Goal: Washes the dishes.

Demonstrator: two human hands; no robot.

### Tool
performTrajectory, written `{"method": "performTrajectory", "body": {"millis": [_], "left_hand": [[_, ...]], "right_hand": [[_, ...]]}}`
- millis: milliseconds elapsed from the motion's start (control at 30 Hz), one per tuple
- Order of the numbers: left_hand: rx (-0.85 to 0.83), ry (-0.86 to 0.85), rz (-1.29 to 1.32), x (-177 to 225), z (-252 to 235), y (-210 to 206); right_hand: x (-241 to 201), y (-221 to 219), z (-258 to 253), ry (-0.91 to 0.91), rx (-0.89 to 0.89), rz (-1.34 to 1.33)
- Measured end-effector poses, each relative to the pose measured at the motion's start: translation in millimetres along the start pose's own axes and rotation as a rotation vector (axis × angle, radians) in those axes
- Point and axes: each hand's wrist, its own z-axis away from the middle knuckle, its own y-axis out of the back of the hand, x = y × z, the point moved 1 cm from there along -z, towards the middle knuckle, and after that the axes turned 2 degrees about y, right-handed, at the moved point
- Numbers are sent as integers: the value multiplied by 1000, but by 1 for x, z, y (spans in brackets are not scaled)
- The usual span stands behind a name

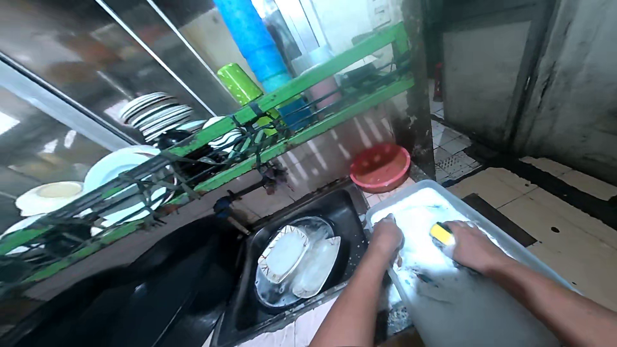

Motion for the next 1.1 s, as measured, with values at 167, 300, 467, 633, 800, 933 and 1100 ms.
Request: {"method": "performTrajectory", "body": {"millis": [167, 300, 467, 633, 800, 933, 1100], "left_hand": [[-10, 20, 528, -11, 5, -2], [-151, 113, 1155, -5, 38, -8], [-195, 37, 1431, 15, 88, -6], [2, -16, 1312, 8, 133, -4], [-175, -42, 1456, -11, 132, 2], [-54, -174, 1514, -28, 137, 5], [-117, -172, 1580, -30, 143, -3]], "right_hand": [[9, -4, -7, 12, 86, -144], [3, -3, -8, -73, 183, -292], [-68, -1, 16, 154, 283, -591], [-68, 36, -23, 28, 443, -649], [-111, 20, 15, 414, 479, -507], [-109, 6, 8, 579, 536, -576], [-100, 27, 4, 322, 538, -546]]}}
